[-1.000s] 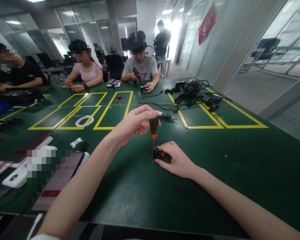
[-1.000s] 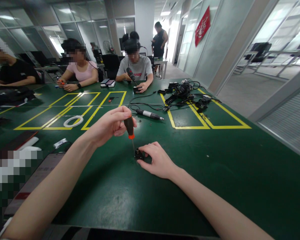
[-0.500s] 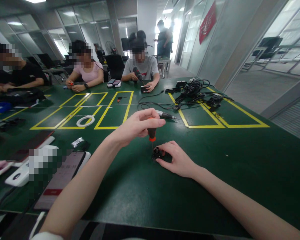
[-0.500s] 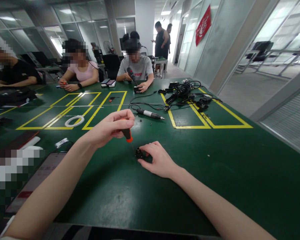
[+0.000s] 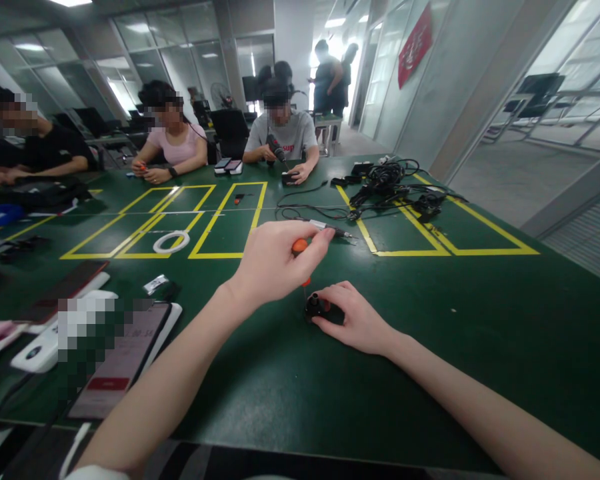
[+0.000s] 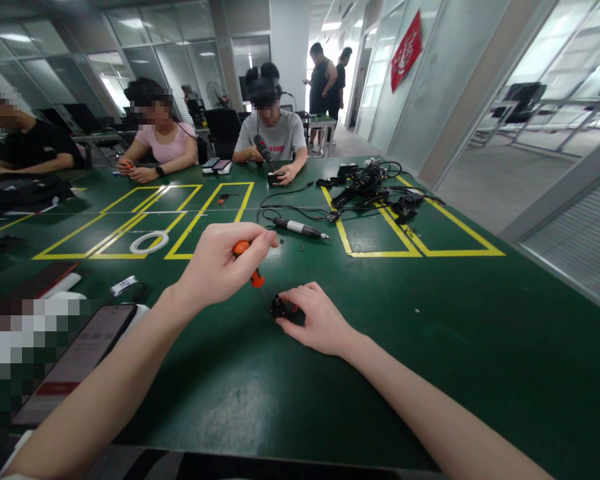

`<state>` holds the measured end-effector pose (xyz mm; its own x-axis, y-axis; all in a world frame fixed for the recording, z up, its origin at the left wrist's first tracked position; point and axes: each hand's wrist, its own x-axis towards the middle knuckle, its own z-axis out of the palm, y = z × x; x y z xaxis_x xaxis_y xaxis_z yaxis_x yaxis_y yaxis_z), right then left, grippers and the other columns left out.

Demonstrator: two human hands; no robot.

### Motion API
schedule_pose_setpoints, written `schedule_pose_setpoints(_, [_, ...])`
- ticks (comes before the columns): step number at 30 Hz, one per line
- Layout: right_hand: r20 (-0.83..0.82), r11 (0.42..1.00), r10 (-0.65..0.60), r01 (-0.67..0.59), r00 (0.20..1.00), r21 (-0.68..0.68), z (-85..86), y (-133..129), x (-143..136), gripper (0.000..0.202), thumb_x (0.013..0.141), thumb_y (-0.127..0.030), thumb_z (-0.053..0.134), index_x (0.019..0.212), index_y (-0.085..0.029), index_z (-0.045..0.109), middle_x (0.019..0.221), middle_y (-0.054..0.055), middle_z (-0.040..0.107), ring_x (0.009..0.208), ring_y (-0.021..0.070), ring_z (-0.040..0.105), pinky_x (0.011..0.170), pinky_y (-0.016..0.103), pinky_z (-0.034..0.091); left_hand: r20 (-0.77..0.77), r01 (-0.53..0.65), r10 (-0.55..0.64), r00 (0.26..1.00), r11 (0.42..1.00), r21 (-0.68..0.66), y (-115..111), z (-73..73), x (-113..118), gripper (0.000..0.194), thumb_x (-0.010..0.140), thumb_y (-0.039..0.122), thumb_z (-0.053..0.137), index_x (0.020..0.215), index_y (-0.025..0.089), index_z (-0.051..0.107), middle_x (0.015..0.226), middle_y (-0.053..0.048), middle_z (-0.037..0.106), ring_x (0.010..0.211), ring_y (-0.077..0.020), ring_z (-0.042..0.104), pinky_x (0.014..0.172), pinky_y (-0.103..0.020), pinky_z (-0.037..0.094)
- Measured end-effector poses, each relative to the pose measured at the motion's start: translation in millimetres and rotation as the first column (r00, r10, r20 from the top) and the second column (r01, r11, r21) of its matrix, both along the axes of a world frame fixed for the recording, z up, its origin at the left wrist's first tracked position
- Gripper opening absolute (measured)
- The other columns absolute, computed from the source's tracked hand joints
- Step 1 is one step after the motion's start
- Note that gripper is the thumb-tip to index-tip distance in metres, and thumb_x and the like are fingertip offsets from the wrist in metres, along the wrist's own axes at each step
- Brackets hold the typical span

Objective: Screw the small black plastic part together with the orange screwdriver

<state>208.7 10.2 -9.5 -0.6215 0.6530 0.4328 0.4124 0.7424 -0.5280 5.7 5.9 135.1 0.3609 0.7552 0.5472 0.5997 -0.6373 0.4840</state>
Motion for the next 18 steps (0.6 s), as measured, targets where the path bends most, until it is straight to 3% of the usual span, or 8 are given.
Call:
schedule_pose_setpoints(2, [0.0,1.0,0.005,-0.005,1.0,0.001,-0.2,0.3,-0.3,0.023,0.093,-0.022,0.071,0.115,-0.019,0.067,0.099,0.007,0.076,0.087,0.0236,0.071,0.092,0.042,0.05,-0.006,-0.037,0.037,0.999,0.997,0.062,0.8,-2.1,0.6,0.039,0.104,0.035,0.05,0.084,0.016,0.077,0.078,-0.006,0.071,0.074,-0.0164,0.062,0.07,-0.029,0.041])
schedule_pose_setpoints(5, [0.007,1.0,0.003,-0.003,1.0,0.003,-0.3,0.7,-0.7,0.023,0.093,-0.023,0.072,0.115,-0.019,0.067,0.098,0.007,0.076,0.087,0.0234,0.072,0.092,0.042,0.05,0.018,-0.009,0.007,1.0,0.995,0.099,2.2,-5.1,0.1,0.033,0.103,0.03,0.051,0.118,0.017,0.078,0.101,-0.008,0.079,0.087,-0.0181,0.069,0.081,-0.029,0.048])
schedule_pose_setpoints(8, [0.007,1.0,-0.003,0.003,1.0,0.011,0.0,0.6,-0.7,0.023,0.092,-0.022,0.073,0.114,-0.019,0.067,0.097,0.006,0.076,0.086,0.0232,0.072,0.091,0.041,0.051,-0.018,0.065,-0.064,0.998,0.997,0.05,2.7,-6.3,-2.2,0.044,0.1,0.027,0.053,0.141,0.021,0.066,0.112,-0.006,0.081,0.076,-0.0138,0.068,0.078,-0.027,0.049])
schedule_pose_setpoints(11, [-0.002,1.0,-0.001,0.001,1.0,0.001,0.0,0.1,-0.4,0.021,0.092,-0.023,0.072,0.112,-0.019,0.067,0.095,0.006,0.076,0.085,0.0234,0.071,0.09,0.041,0.051,-0.063,0.107,-0.107,0.992,0.994,-0.004,2.1,-4.9,-4.8,0.052,0.09,0.023,0.058,0.141,0.021,0.064,0.11,-0.003,0.08,0.064,-0.0106,0.06,0.071,-0.027,0.047])
schedule_pose_setpoints(14, [-0.016,1.0,-0.002,0.002,1.0,0.003,-0.5,0.0,-0.1,0.021,0.094,-0.027,0.075,0.112,-0.019,0.068,0.096,0.006,0.076,0.085,0.0237,0.071,0.089,0.041,0.051,-0.055,0.141,-0.141,0.988,0.99,0.001,2.6,-3.8,-6.0,0.054,0.083,0.018,0.056,0.137,0.018,0.065,0.112,-0.005,0.076,0.069,-0.0121,0.061,0.068,-0.027,0.047])
schedule_pose_setpoints(18, [-0.01,1.0,-0.013,0.013,1.0,0.016,-0.9,0.3,0.3,0.023,0.097,-0.034,0.078,0.111,-0.019,0.069,0.093,0.007,0.075,0.085,0.0241,0.07,0.087,0.04,0.051,-0.079,0.154,-0.148,0.986,0.984,0.091,5.2,-5.8,-5.8,0.048,0.091,0.013,0.047,0.136,0.016,0.065,0.123,-0.009,0.07,0.079,-0.0125,0.063,0.068,-0.025,0.046])
